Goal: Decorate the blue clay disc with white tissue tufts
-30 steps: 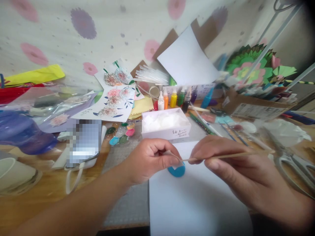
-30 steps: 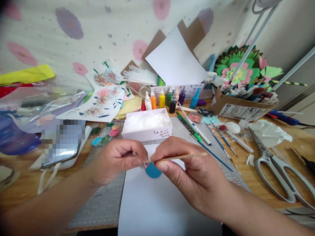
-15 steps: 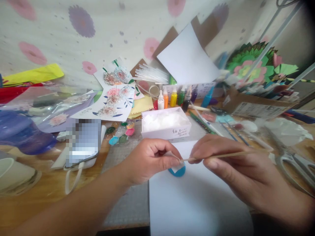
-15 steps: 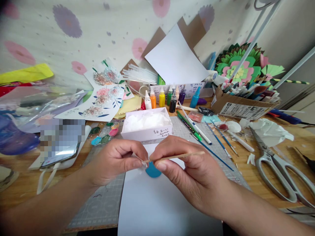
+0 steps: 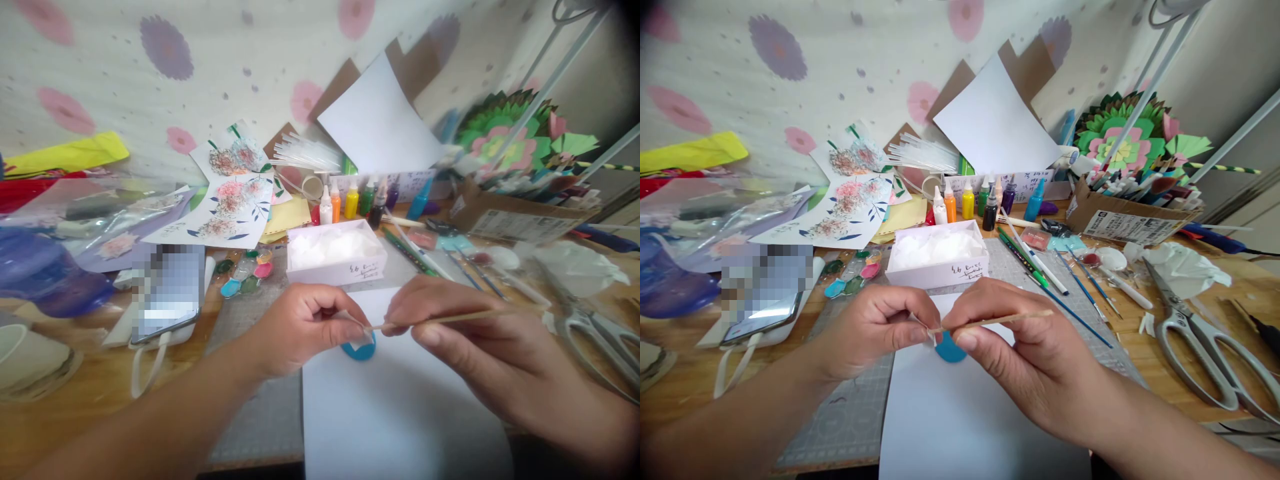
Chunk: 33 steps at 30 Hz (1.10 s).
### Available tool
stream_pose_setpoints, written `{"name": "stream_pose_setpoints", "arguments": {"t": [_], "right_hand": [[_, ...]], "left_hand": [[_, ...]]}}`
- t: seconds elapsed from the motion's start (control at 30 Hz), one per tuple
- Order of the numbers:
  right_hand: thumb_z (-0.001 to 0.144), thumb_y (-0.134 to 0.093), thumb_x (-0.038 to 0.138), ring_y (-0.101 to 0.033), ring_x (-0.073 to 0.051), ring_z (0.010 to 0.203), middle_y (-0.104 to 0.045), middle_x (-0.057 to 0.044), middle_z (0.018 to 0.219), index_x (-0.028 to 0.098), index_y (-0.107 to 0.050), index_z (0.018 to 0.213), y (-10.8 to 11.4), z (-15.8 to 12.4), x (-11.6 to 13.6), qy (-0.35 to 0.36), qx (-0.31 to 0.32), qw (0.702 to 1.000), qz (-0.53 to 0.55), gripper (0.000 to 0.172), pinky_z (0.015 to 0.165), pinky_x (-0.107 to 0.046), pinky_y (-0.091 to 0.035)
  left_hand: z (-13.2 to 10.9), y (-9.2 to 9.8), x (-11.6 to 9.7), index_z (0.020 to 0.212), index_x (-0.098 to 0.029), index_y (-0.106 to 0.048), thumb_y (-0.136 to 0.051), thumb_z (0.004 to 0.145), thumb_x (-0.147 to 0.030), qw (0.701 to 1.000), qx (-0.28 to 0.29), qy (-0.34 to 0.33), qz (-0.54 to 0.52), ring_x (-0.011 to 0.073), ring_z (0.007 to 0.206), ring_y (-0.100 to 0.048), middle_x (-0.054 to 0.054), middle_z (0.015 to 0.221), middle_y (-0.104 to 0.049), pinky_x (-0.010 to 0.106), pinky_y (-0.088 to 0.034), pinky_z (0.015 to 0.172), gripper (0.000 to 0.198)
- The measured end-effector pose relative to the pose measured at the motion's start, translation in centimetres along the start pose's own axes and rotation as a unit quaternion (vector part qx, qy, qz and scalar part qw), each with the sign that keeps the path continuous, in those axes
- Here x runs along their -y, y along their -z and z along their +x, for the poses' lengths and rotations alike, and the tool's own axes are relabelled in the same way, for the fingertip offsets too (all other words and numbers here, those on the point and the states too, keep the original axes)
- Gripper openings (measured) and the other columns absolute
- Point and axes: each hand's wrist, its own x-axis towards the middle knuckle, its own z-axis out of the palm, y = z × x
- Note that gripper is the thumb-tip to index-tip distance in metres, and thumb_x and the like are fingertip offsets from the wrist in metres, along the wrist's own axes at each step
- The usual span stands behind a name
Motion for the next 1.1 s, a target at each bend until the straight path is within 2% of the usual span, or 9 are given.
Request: {"name": "stream_pose_setpoints", "arguments": {"t": [0.43, 0.63, 0.73, 0.93, 1.1], "right_hand": [[0.091, -0.056, 0.019, -0.067, -0.015, 0.08, -0.07, -0.002, 0.082, 0.022, -0.064, 0.094, 0.12, 0.11, -0.06, 0.004, 0.003, 1.0, -0.014, 0.009, 0.067, -0.023, -0.055], [0.089, -0.054, 0.012, -0.066, -0.017, 0.085, -0.07, -0.005, 0.087, 0.022, -0.064, 0.098, 0.14, 0.15, -0.12, 0.03, 0.015, 0.999, -0.029, 0.017, 0.072, -0.027, -0.055], [0.089, -0.054, 0.011, -0.066, -0.018, 0.089, -0.07, -0.005, 0.091, 0.024, -0.063, 0.1, 0.09, 0.23, -0.1, 0.031, 0.015, 0.998, -0.044, 0.019, 0.074, -0.029, -0.056], [0.088, -0.053, 0.008, -0.065, -0.018, 0.089, -0.07, -0.006, 0.09, 0.023, -0.062, 0.1, -0.12, 0.25, -0.24, 0.04, 0.015, 0.999, -0.029, 0.021, 0.075, -0.03, -0.056], [0.088, -0.052, 0.007, -0.065, -0.017, 0.088, -0.069, -0.006, 0.091, 0.022, -0.061, 0.099, -0.21, 0.32, -0.24, 0.028, 0.015, 0.999, -0.018, 0.021, 0.073, -0.029, -0.055]], "left_hand": [[0.07, 0.04, 0.06, 0.075, -0.014, -0.07, -0.074, 0.074, -0.026, 1.0, 0.015, -0.005, 0.015, 0.0145, 0.069, -0.063, 0.004, 0.073, -0.07, 0.025, -0.05, 0.065, 0.013], [0.32, 0.18, 0.15, 0.077, -0.016, -0.073, -0.071, 0.078, -0.022, 0.993, 0.013, -0.104, 0.06, 0.0157, 0.079, -0.063, 0.004, 0.082, -0.068, 0.027, -0.049, 0.073, 0.006], [0.34, 0.16, 0.2, 0.076, -0.018, -0.075, -0.073, 0.076, -0.02, 0.988, -0.011, -0.131, 0.082, 0.0142, 0.078, -0.061, 0.003, 0.081, -0.064, 0.026, -0.048, 0.074, 0.003], [0.09, -0.13, 0.0, 0.074, -0.017, -0.073, -0.072, 0.076, -0.023, 0.987, -0.037, -0.114, 0.103, 0.0129, 0.072, -0.058, 0.001, 0.074, -0.061, 0.024, -0.045, 0.067, 0.006], [-0.03, -0.25, 0.32, 0.077, -0.017, -0.064, -0.076, 0.074, -0.027, 0.995, -0.053, -0.076, 0.047, 0.0095, 0.067, -0.054, -0.002, 0.072, -0.06, 0.021, -0.042, 0.062, 0.016]]}}
